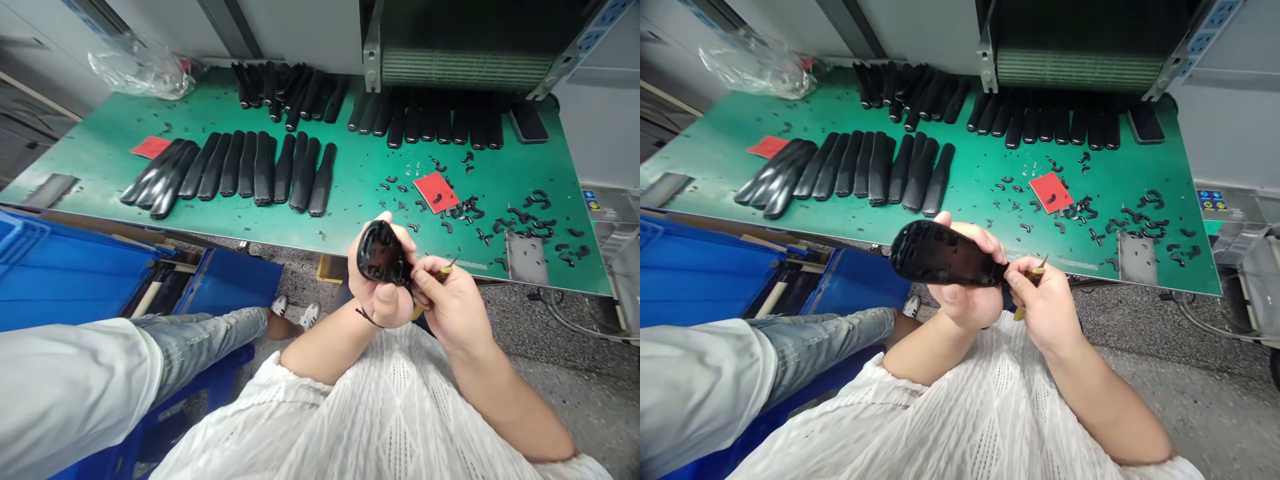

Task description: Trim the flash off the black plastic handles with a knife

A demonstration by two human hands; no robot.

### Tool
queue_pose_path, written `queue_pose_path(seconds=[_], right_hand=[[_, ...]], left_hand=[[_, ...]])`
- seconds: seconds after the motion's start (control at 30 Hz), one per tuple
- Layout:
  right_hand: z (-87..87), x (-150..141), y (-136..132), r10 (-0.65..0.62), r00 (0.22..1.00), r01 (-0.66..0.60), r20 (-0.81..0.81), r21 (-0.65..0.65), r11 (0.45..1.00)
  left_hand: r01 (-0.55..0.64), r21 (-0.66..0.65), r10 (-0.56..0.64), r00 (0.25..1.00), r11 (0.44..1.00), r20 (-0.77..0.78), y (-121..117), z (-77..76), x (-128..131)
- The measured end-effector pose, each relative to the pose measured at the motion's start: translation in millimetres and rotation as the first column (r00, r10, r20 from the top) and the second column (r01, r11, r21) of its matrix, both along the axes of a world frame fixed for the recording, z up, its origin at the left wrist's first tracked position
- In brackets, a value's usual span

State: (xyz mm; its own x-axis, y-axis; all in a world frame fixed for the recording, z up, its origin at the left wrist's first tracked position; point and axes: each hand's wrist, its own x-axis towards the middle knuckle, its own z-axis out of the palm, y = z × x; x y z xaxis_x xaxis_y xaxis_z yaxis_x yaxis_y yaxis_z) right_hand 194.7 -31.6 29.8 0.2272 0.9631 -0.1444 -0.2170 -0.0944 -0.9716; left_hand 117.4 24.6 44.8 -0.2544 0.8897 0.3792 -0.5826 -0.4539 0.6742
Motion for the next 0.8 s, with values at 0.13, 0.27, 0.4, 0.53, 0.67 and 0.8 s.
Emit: queue_pose_path(seconds=[0.13,0.27,0.4,0.53,0.67,0.8], right_hand=[[-2.7,8.0,-0.6,-0.121,0.986,0.119,0.114,0.022,0.993],[1.8,39.1,9.8,-0.366,0.798,0.329,0.478,0.163,0.930],[0.2,84.3,24.2,-0.408,0.483,0.416,0.775,0.207,0.886],[1.4,112.6,28.2,-0.228,0.405,0.261,0.886,0.127,0.957],[19.8,109.6,24.1,-0.264,0.322,-0.086,0.909,0.306,0.948],[44.2,102.7,25.0,-0.386,0.159,-0.386,0.909,0.417,0.823]], left_hand=[[0.030,-0.086,-0.032,0.999,0.996,-0.019,2.5,1.8,-0.1],[0.279,-0.232,-0.261,0.960,0.932,0.104,17.0,2.9,-8.9],[0.618,-0.343,-0.532,0.785,0.708,0.317,33.7,-2.3,-19.4],[0.748,-0.416,-0.665,0.657,0.517,0.356,40.7,-10.4,-25.5],[0.693,-0.463,-0.745,0.660,0.553,0.097,34.6,-17.5,-26.8],[0.639,-0.440,-0.723,0.690,0.631,-0.034,23.4,-19.4,-27.4]])
